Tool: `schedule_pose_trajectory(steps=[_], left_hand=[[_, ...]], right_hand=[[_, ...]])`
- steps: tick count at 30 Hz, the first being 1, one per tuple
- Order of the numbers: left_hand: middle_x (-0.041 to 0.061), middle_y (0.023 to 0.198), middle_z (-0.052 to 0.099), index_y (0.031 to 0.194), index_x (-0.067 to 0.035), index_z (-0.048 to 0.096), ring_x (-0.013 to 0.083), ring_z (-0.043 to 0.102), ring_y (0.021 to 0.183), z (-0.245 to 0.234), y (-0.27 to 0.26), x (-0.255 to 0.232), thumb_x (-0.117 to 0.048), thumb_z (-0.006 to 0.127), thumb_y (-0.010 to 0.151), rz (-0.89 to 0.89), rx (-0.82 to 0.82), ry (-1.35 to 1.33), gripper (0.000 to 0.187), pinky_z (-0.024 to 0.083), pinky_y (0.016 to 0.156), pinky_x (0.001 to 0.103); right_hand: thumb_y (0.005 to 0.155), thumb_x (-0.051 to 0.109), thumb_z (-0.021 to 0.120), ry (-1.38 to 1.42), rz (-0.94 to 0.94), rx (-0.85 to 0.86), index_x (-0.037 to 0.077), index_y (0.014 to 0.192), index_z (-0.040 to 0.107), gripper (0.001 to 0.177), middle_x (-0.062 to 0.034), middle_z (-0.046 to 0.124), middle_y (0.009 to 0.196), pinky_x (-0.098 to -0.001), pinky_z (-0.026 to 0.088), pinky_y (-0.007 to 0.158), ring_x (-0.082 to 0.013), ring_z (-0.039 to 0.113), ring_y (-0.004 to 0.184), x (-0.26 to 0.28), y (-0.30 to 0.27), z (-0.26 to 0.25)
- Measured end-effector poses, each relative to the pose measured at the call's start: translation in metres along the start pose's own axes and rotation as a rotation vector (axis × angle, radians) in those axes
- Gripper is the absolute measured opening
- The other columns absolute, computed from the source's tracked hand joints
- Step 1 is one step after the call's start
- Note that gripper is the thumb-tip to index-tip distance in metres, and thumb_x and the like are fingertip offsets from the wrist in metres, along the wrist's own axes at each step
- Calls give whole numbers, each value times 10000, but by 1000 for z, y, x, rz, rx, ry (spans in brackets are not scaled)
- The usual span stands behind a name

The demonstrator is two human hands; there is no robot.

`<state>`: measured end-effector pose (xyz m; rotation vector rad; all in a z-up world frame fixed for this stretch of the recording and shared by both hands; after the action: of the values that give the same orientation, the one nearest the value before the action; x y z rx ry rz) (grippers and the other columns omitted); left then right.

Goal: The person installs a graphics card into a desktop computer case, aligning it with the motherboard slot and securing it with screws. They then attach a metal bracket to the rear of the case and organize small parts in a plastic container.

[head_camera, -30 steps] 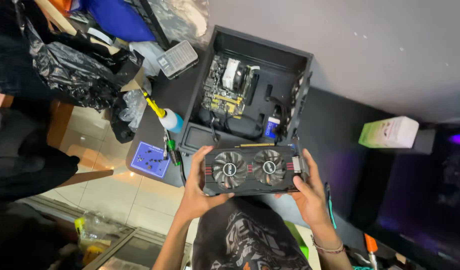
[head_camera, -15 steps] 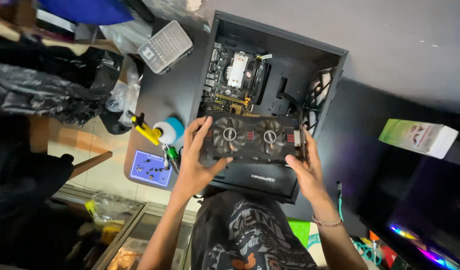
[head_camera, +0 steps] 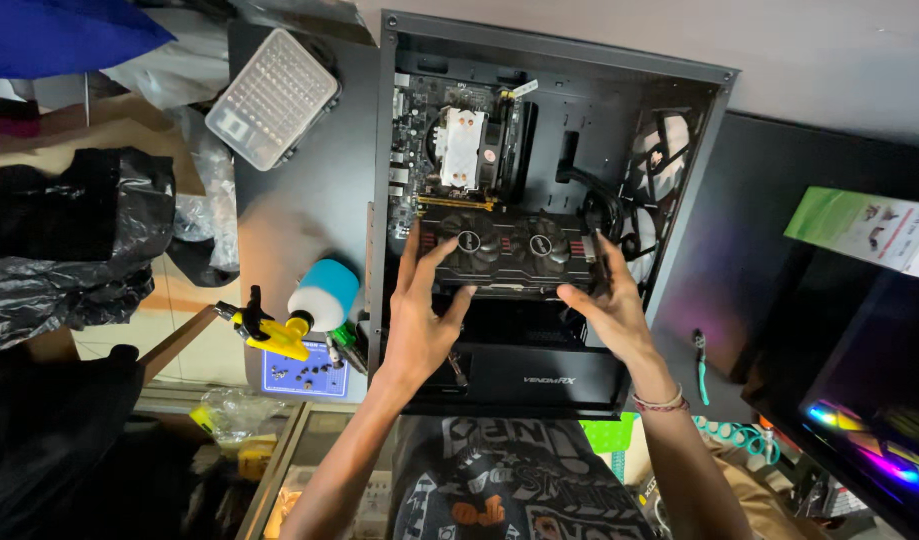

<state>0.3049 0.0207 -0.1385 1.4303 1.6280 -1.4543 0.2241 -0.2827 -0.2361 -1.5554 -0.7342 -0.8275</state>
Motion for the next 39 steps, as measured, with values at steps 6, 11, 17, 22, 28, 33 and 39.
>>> schedule_pose_trajectory(steps=[6,11,17,22,28,33,39], left_hand=[[339,1757,327,1531,-103,611,621,424,1548,-2,0,21,-10,973,769,-100,28,32,849,377,1261,731],[311,1743,400,1539,-139,608,561,488,1528,-2,4,37,-3,973,732,-129,6,108,896,423,1266,653],[312,1698,479,1534,-168,588,533,562,1485,5,2,43,-53,978,748,-149,-58,145,884,471,1232,622],[326,1652,537,1517,-168,563,530,603,1451,8,1,51,-100,977,750,-163,-90,185,874,490,1210,628],[382,1652,506,1542,-126,494,610,576,1428,9,2,44,-82,897,833,-151,-108,138,817,487,1167,700],[409,1660,470,1486,-120,499,635,563,1426,8,2,26,-49,875,822,-170,-122,141,767,483,1162,722],[380,1714,375,1472,-133,493,576,517,1507,19,-10,58,25,868,782,-101,-139,223,801,488,1206,628]], right_hand=[[949,-26,799,158,83,27,94,1672,403,833,-226,714,1354,-487,735,807,-326,814,975,46,-12,35],[1022,70,751,75,156,39,41,1614,455,663,-263,756,1130,-438,721,657,-326,825,671,37,-12,40],[1072,183,762,39,273,-64,-63,1554,511,597,-279,730,883,-457,682,596,-363,782,577,34,-7,40],[1026,147,831,65,246,-69,-92,1467,591,556,-289,755,932,-495,703,618,-381,797,618,17,-5,35],[882,96,955,33,226,-9,-28,1299,657,528,-261,809,897,-453,708,687,-327,831,728,48,-5,47],[1117,188,706,205,138,-124,-104,1443,572,458,-244,699,1187,-668,697,856,-443,791,1066,40,5,54],[1044,148,761,472,390,-283,-29,1328,716,337,-298,787,1142,-704,681,895,-496,814,999,13,11,66]])
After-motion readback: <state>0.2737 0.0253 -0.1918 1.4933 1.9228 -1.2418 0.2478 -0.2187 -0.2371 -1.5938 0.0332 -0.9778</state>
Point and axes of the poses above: each hand's wrist, its own y-axis towards the middle knuckle, its own z-axis out of the palm, x = y × z, the point moved 3 cm from there along y, towards the middle knuckle
